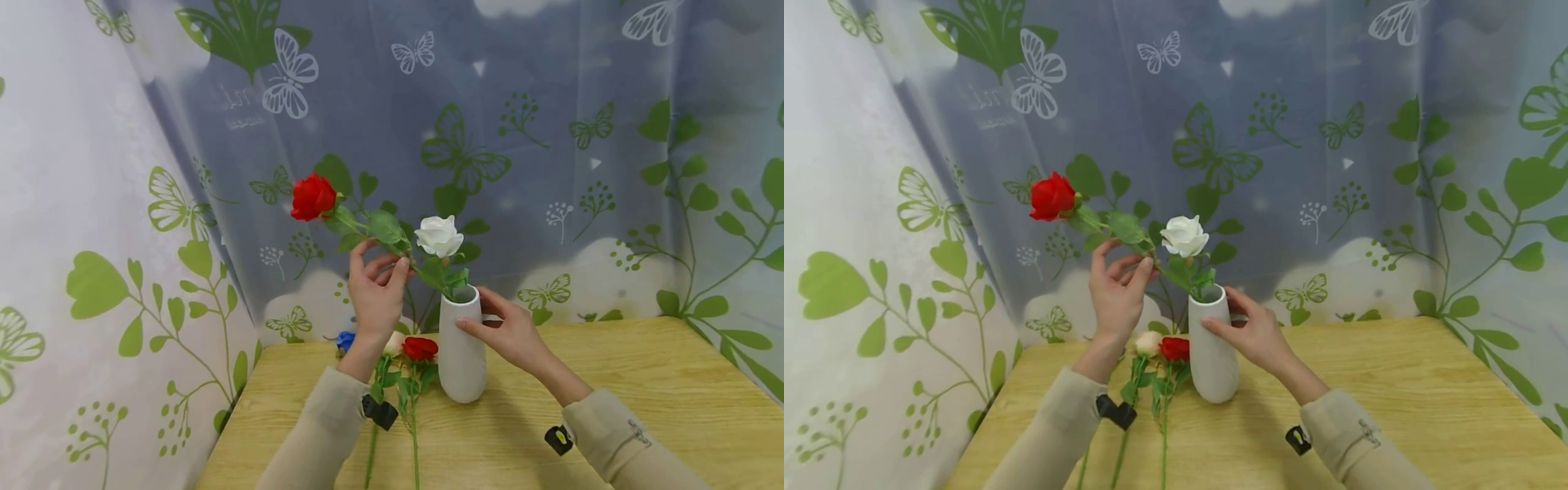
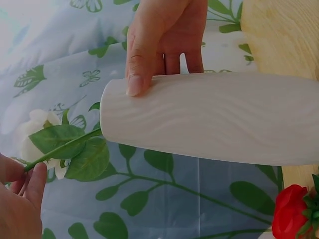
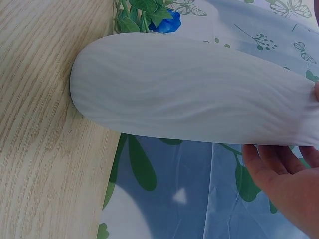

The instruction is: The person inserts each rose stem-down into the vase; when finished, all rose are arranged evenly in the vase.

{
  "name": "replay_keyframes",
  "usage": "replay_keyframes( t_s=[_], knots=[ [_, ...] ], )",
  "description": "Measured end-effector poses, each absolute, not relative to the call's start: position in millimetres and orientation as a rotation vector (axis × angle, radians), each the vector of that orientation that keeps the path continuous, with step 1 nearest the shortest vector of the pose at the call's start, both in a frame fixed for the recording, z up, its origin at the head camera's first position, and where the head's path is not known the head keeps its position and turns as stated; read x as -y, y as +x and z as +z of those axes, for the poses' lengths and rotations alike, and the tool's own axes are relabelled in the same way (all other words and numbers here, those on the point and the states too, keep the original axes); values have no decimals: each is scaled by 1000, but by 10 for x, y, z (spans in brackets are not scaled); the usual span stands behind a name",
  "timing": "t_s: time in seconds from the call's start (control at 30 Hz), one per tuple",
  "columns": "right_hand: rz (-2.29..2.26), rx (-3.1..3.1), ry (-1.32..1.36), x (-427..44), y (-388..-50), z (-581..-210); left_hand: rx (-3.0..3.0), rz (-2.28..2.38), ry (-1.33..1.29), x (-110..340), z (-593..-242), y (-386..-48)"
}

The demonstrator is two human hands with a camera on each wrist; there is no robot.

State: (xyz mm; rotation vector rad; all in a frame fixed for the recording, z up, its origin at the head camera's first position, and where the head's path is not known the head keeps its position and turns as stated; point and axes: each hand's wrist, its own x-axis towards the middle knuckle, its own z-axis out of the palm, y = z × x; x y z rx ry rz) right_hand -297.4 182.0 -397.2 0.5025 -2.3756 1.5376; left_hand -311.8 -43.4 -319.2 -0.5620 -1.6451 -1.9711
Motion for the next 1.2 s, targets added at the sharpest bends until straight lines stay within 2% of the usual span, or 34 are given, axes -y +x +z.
replay_keyframes(
  t_s=[0.6, 1.2],
  knots=[
    [1514, 2369, 533, -1801, -2997, -3976, 1848, -1799, -661, 250, -3451, -3186],
    [1497, 2366, 531, -1819, -2993, -3977, 1924, -1753, -604, 210, -3424, -3222]
  ],
)
